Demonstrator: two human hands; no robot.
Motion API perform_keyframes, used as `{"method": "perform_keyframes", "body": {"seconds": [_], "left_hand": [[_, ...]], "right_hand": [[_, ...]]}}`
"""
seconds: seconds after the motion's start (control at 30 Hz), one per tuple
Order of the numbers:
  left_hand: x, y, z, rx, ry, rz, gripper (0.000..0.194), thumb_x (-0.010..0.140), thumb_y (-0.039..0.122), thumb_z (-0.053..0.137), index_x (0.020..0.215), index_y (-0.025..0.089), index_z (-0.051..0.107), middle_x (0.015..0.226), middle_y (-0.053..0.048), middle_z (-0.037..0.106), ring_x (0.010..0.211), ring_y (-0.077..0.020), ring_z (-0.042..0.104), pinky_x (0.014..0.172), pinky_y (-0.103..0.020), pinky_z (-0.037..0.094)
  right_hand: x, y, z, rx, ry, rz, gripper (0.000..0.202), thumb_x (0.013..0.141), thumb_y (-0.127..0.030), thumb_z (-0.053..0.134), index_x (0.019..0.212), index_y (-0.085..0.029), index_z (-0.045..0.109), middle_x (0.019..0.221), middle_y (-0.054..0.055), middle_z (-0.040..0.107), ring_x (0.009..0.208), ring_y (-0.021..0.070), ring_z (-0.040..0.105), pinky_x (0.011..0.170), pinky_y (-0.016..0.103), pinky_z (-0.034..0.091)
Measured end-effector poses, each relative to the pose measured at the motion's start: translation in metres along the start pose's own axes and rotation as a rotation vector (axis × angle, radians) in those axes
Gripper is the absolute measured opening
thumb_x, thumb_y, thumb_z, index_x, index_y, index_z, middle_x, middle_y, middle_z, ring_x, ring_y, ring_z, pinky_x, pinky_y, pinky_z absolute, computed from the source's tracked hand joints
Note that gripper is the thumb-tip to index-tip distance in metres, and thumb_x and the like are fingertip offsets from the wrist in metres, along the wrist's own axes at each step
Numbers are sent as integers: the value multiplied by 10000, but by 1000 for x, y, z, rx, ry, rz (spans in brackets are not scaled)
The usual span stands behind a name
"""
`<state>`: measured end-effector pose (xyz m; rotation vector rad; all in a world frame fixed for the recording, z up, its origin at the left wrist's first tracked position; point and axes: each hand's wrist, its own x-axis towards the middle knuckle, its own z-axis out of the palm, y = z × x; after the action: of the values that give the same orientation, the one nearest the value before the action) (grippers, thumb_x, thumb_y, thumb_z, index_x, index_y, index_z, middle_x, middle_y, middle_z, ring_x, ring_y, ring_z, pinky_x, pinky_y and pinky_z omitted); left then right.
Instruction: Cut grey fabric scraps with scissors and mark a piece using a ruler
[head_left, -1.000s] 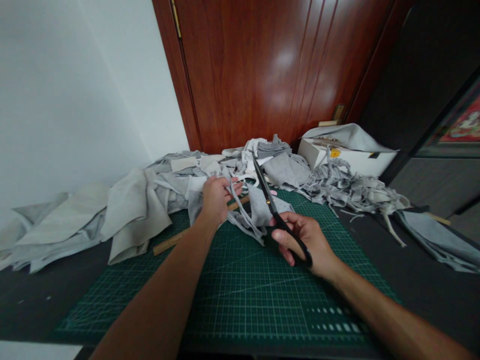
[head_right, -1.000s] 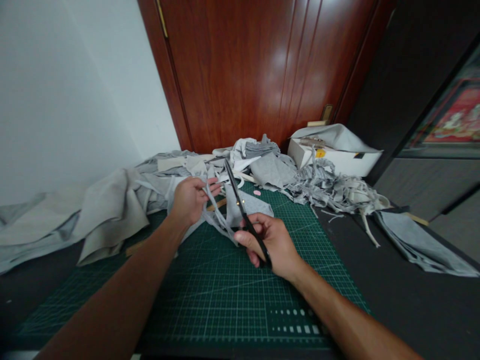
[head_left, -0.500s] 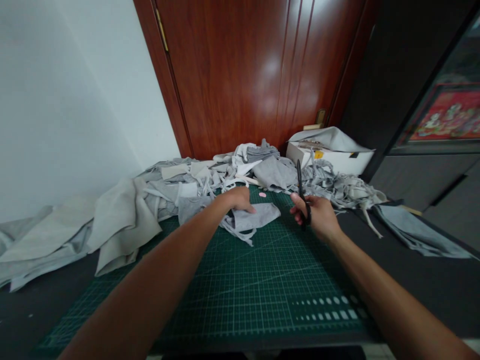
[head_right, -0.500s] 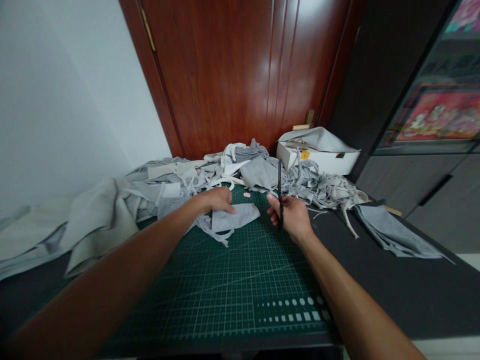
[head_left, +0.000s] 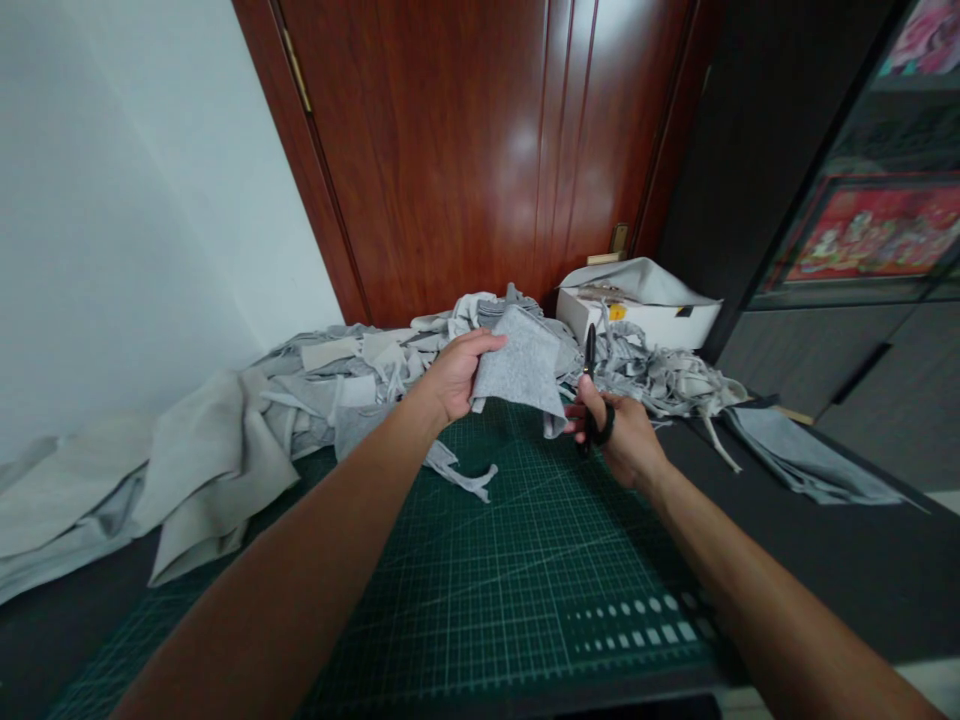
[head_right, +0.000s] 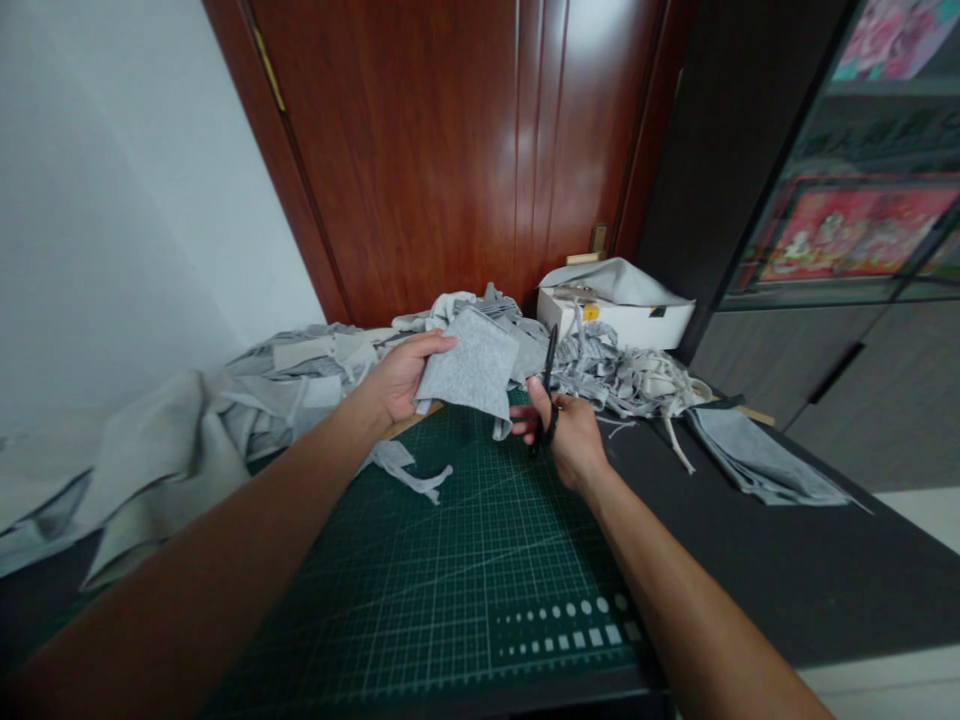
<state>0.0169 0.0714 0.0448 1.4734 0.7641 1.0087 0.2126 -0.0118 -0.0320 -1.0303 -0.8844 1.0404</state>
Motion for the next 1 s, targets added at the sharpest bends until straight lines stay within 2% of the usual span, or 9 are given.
{"method": "perform_keyframes", "body": {"seconds": [0.1, 0.17, 0.3, 0.4, 0.5, 0.63, 0.73, 1.0], "left_hand": [[-17, -11, 9, -370, -23, -13, 306, 719, 291, 796, 932, 176, 610, 881, -95, 703, 898, -291, 697, 812, -423, 552], [-27, -21, 12, -507, -15, -37, 311, 691, 195, 823, 942, 162, 642, 894, -85, 719, 934, -301, 711, 851, -435, 555], [-43, -36, 8, -505, 31, -88, 404, 630, 29, 804, 1001, 142, 689, 900, -69, 742, 952, -290, 725, 892, -436, 548], [-52, -44, -2, -491, 4, -99, 416, 636, -13, 793, 1025, 115, 724, 994, -102, 773, 1048, -286, 722, 983, -430, 522], [-58, -53, -13, -457, -44, -132, 350, 670, 12, 808, 1003, 104, 751, 1029, -119, 782, 1058, -278, 720, 1008, -420, 507], [-64, -62, -25, -444, -40, -179, 294, 754, 148, 845, 1030, 126, 745, 1001, -106, 768, 911, -248, 715, 894, -436, 546], [-67, -65, -27, -452, -38, -210, 305, 813, 244, 841, 1081, 163, 718, 1029, -103, 756, 881, -253, 710, 827, -458, 559], [-74, -66, -21, -484, -119, -174, 353, 730, 114, 853, 1057, 117, 721, 1069, -112, 747, 967, -231, 693, 941, -411, 528]], "right_hand": [[-4, -4, 4, 94, -68, 49, 690, 565, -803, 895, 712, -175, 652, 586, -6, 625, 480, 96, 520, 400, 201, 410], [-5, -6, 5, 136, -107, 64, 630, 550, -702, 959, 696, -175, 646, 591, -28, 600, 479, 83, 473, 405, 206, 378], [-3, -8, 0, 174, -113, 52, 473, 519, -362, 1041, 783, -172, 698, 676, -39, 643, 520, 90, 486, 442, 224, 371], [4, -8, -9, 185, -63, 27, 444, 530, -272, 1033, 807, -184, 698, 703, -44, 660, 559, 109, 528, 475, 239, 398], [12, -6, -17, 191, -7, 11, 452, 512, -229, 1038, 760, -200, 661, 675, -62, 636, 587, 117, 554, 519, 246, 434], [19, -3, -25, 188, 38, 16, 447, 510, -229, 1038, 789, -202, 689, 704, -48, 673, 636, 147, 615, 590, 278, 501], [21, -1, -28, 190, 68, 15, 453, 498, -223, 1042, 795, -205, 701, 712, -40, 693, 665, 165, 650, 622, 296, 534], [25, -2, -34, 209, 157, -4, 425, 487, -196, 1044, 755, -187, 713, 714, -18, 706, 665, 160, 667, 583, 263, 570]]}}
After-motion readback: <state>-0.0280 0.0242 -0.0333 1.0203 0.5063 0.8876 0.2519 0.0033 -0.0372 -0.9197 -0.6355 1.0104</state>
